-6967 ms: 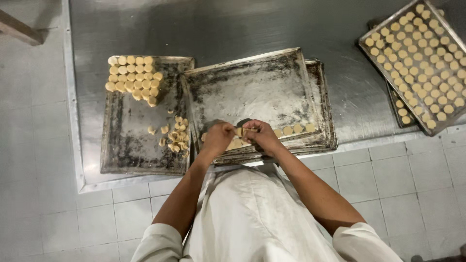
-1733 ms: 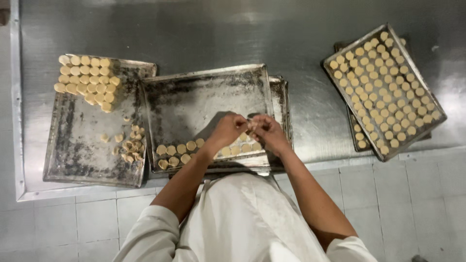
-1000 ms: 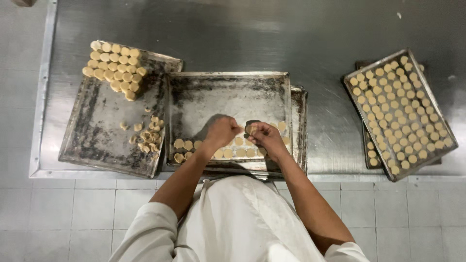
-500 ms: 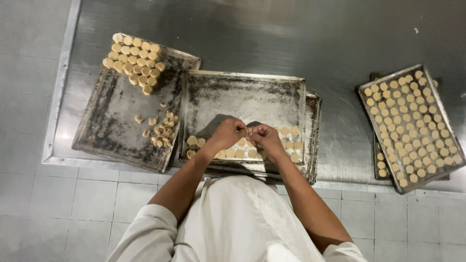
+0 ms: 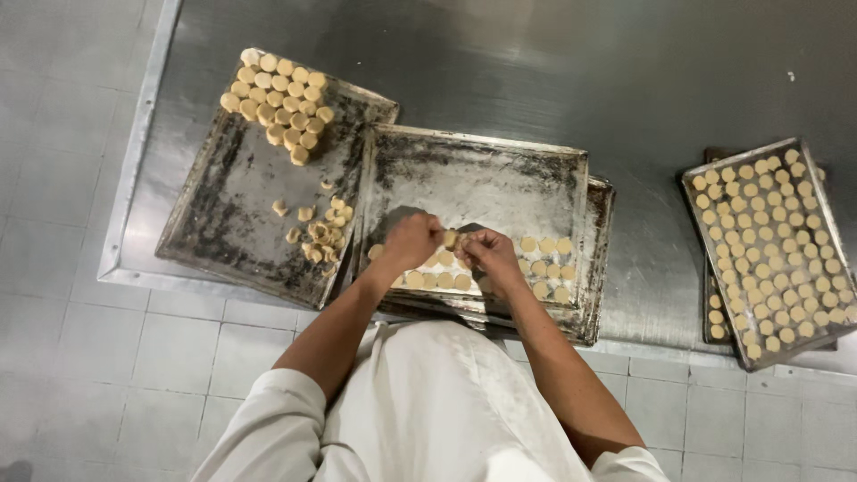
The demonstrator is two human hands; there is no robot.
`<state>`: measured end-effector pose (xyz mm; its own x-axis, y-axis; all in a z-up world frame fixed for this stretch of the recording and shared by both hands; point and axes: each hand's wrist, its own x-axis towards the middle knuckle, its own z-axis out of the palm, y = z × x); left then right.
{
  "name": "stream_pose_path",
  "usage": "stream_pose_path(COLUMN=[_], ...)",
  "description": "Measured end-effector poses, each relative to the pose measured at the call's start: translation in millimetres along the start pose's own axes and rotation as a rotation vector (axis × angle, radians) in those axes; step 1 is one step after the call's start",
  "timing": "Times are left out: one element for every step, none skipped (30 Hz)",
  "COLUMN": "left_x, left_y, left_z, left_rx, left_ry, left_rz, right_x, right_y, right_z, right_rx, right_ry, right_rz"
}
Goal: The person shapes small pieces of dough by hand, rolling them into rounds and placing them onto metal baking trays on a large metal workspace.
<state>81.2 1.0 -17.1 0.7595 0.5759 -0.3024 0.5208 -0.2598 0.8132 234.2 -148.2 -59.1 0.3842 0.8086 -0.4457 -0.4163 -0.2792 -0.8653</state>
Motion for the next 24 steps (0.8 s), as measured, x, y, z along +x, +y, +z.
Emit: stream_pose_path(left_x=[-2, -4, -6, -6, -8, -10, -9, -8, -9, -9, -11, -13, -15, -16, -19, -22, -23, -24, -25, -26, -29, -31, -32, -32], left_y=[-3, -6, -7, -8, -9, -11, -11, -12, -14, -17, -19, -22, -24, -26, -28, -29, -29, -29, -29, -29, -30, -32, -34, -35], left_z=[-4, -8, -11, -13, -14, -15, -17, -20, -23, -26, -30, -33, -37, -41, -42, -44, -47, -51, -54, -58, -63, -67, -72, -75], left_rx=[0.130, 0.260, 0.139, 0.018, -0.103, -0.121, -0.140, -0.159, -0.039, 0.081, 0.202, 0.235, 0.269, 0.303, 0.173, 0.042, -0.089, -0.001, 0.085, 0.170, 0.201, 0.232, 0.265, 0.191], left_ry=[0.044, 0.087, 0.041, -0.005, -0.057, -0.071, -0.079, -0.087, -0.068, -0.049, -0.030, -0.029, -0.027, -0.024, -0.016, -0.007, 0.009, -0.015, -0.037, -0.058, -0.022, 0.015, 0.050, 0.042], left_rz=[-0.011, -0.021, -0.021, -0.019, -0.020, 0.021, 0.066, 0.110, 0.052, -0.008, -0.067, -0.071, -0.074, -0.077, 0.009, 0.093, 0.180, 0.093, 0.005, -0.084, -0.091, -0.098, -0.103, -0.042], right_x=[1, 2, 3, 5, 4, 2, 5, 7, 7, 8, 9, 10, 12, 14, 13, 11, 11, 10, 10, 9, 9, 9, 11, 13], right_y=[1, 1, 2, 4, 7, 10, 11, 12, 14, 16, 17, 19, 20, 20, 23, 26, 27, 28, 28, 27, 25, 24, 22, 19], right_z=[3, 6, 9, 12, 15, 18, 20, 23, 26, 28, 31, 34, 38, 41, 44, 48, 52, 56, 61, 65, 69, 75, 80, 86], right_rx=[0.022, 0.020, 0.019, 0.019, 0.018, 0.016, 0.011, 0.015, 0.017, 0.020, 0.009, -0.002, -0.012, 0.018, 0.052, 0.086, 0.068, 0.050, 0.030, 0.029, 0.027, 0.025, -0.030, -0.084], right_ry=[0.000, 0.011, 0.025, 0.039, 0.018, -0.003, -0.028, -0.015, -0.003, 0.010, 0.019, 0.028, 0.038, -0.006, -0.044, -0.082, -0.070, -0.058, -0.049, -0.041, -0.033, -0.026, -0.003, 0.020], right_rz=[-0.009, 0.009, 0.027, 0.045, 0.038, 0.031, 0.019, 0.023, 0.031, 0.038, 0.024, 0.010, -0.006, -0.013, -0.015, -0.017, -0.011, -0.004, 0.003, -0.011, -0.023, -0.036, -0.013, 0.010])
